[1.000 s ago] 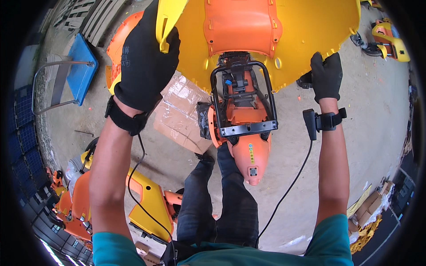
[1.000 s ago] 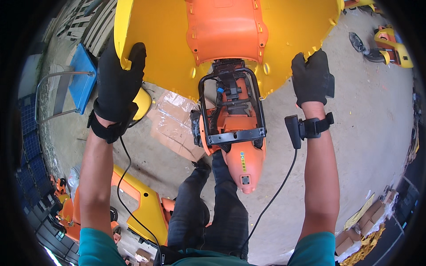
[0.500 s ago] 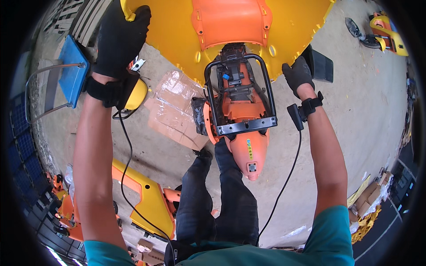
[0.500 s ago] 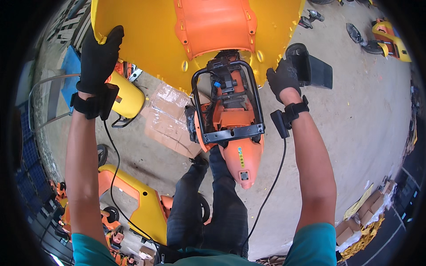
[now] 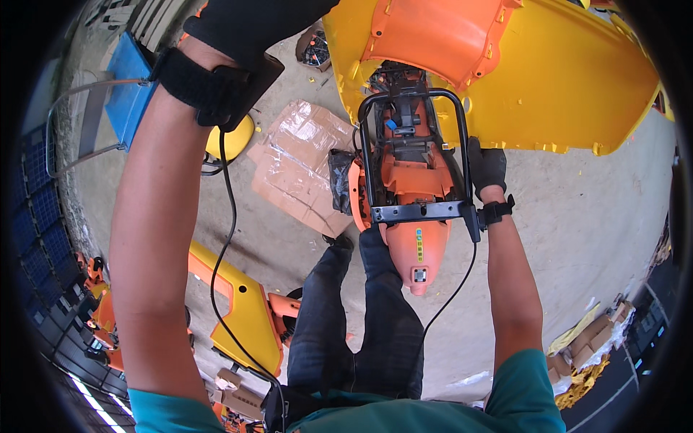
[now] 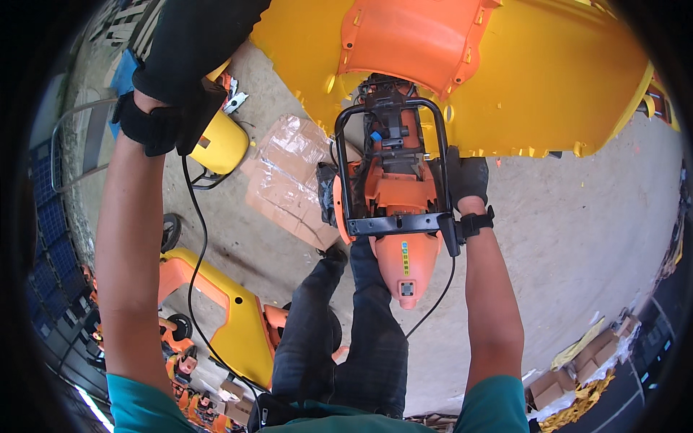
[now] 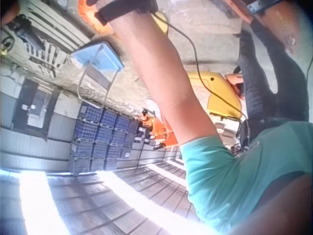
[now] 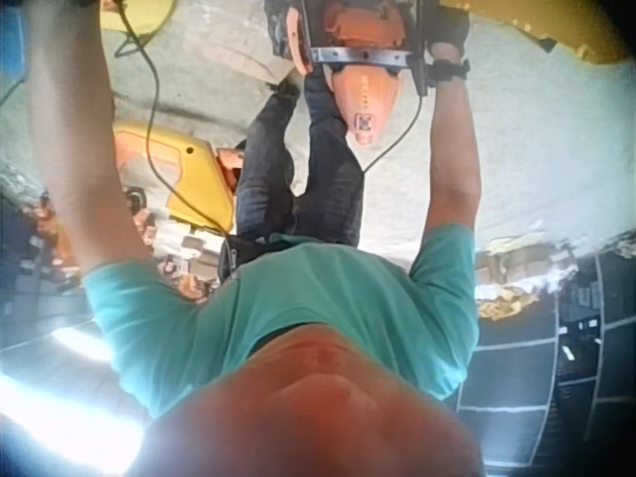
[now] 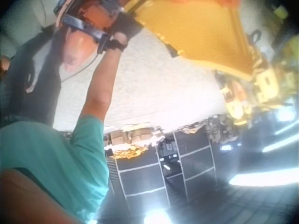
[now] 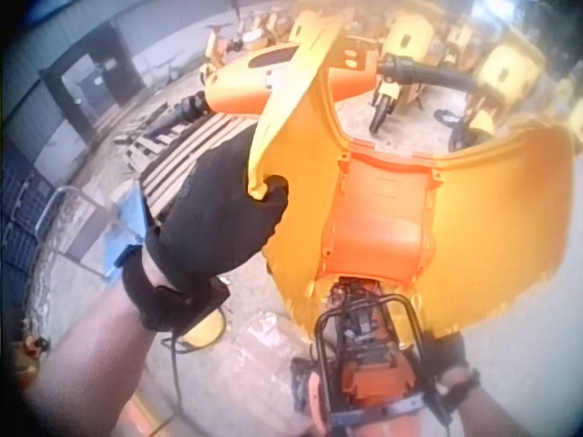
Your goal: The person works on yellow plastic fairing components for an electric scooter, first using a marker to label a small connector and then positioning the larger yellow plastic body shell onto the scooter's frame.
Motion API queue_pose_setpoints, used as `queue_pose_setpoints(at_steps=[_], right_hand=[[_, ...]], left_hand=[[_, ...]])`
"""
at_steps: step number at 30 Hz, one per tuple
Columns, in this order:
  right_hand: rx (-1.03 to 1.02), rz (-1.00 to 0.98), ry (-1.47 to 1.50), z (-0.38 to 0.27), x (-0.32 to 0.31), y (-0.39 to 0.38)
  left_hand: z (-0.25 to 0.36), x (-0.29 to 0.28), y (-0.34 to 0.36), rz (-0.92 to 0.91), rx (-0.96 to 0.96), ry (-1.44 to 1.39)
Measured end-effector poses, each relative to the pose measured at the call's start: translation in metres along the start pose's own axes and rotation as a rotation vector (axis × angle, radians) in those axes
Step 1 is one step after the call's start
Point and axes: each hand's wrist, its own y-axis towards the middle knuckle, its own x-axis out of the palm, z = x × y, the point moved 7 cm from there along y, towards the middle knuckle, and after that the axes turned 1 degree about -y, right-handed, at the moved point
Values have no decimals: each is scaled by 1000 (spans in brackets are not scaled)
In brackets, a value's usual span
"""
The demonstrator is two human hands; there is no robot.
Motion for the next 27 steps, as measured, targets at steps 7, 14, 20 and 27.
queue_pose_setpoints(at_steps=[7,14,20,27], right_hand=[[-70,29,-99,-12,-7,-7],[-36,-43,-238,-13,2,-25],[-228,2,-304,35,-17,-12],[243,72,1054,47,-84,-52]], left_hand=[[-2,3,9,-153,101,103],[-67,16,-104,-145,-157,-9],[-44,52,-148,-76,-252,8],[-20,81,-220,-280,-410,-112]])
